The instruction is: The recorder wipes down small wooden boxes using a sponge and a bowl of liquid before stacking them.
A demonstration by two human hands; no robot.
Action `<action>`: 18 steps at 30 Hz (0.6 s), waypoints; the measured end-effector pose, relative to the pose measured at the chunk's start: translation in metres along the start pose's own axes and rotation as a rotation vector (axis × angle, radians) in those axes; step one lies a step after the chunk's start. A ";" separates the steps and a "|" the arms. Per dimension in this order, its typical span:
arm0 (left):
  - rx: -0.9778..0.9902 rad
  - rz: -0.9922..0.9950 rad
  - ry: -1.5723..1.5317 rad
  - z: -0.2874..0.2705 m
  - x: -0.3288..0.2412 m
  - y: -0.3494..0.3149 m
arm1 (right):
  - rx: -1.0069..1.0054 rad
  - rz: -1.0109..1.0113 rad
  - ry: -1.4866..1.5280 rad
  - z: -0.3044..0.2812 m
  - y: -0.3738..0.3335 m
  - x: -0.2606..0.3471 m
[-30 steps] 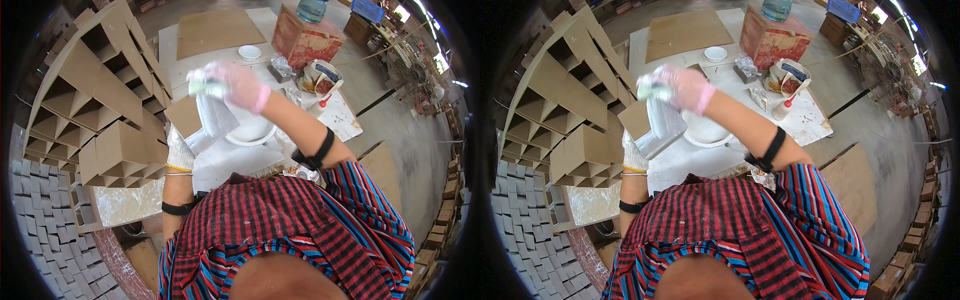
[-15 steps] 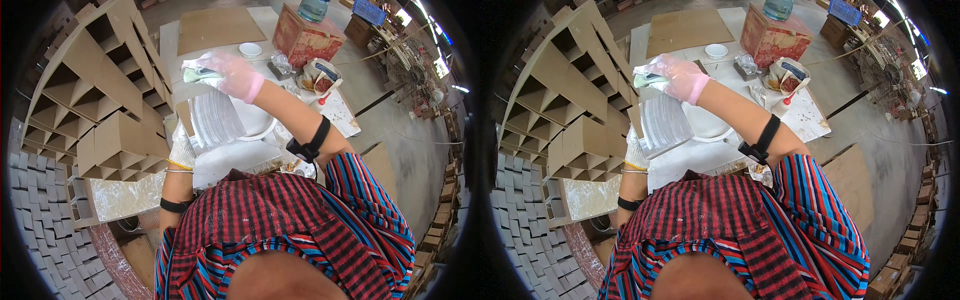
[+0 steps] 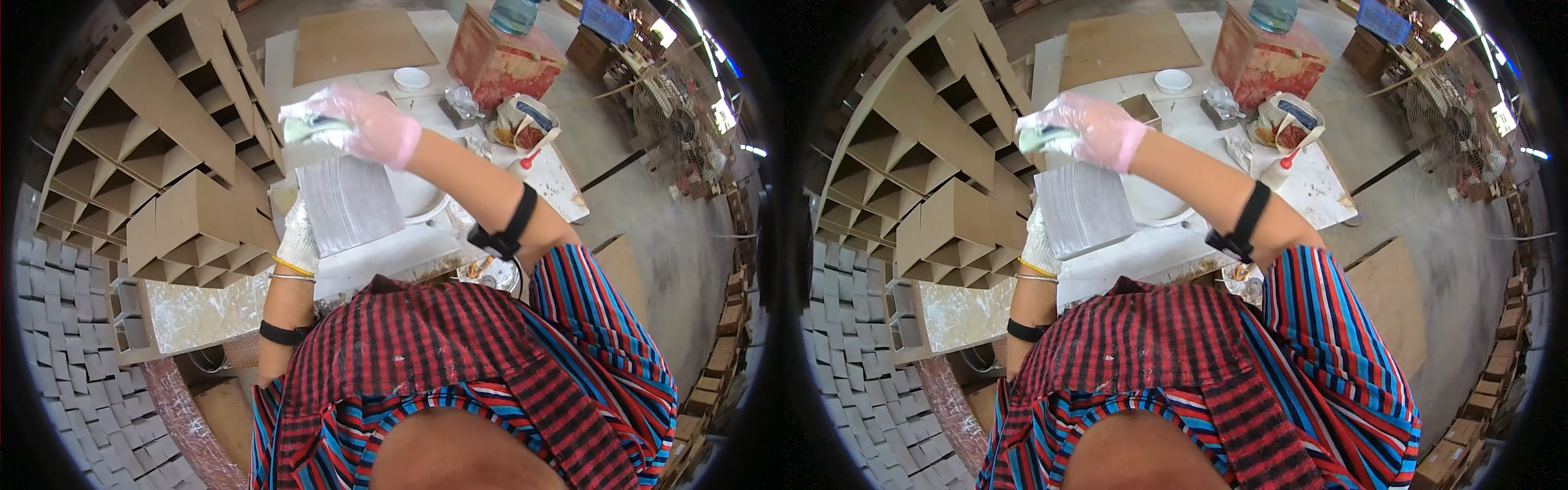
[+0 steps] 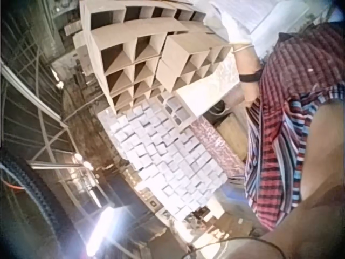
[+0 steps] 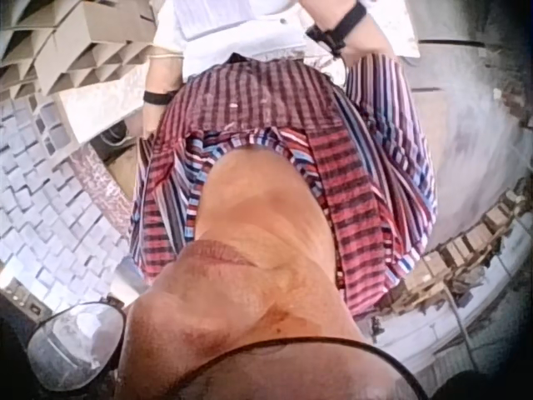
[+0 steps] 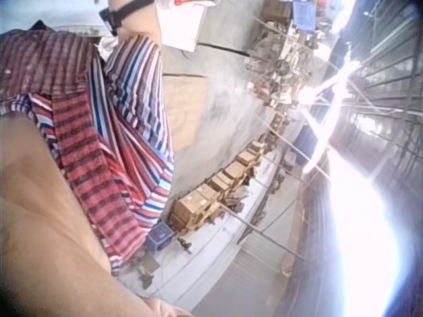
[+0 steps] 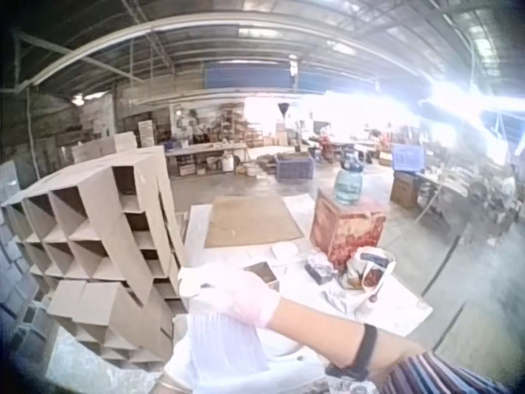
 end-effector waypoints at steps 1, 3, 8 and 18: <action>0.031 -0.019 -0.039 -0.004 -0.001 0.003 | -0.038 -0.056 0.095 0.001 -0.003 0.009; 0.156 0.113 -0.016 -0.029 -0.001 0.027 | 0.010 -0.172 0.058 0.015 -0.020 0.041; 0.047 0.134 0.149 -0.009 -0.003 0.011 | -0.078 -0.239 -0.089 0.025 -0.030 0.019; 0.054 0.209 0.019 -0.005 -0.016 -0.019 | -0.363 0.682 0.278 -0.030 -0.031 -0.026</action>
Point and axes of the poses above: each hand's wrist, its own y-axis towards the middle knuckle, its own z-axis out of the palm, x = y × z, the point moved 4 cm from there along y, towards the middle knuckle, and after that the axes turned 7 degrees about -x, right-handed, at the moved point
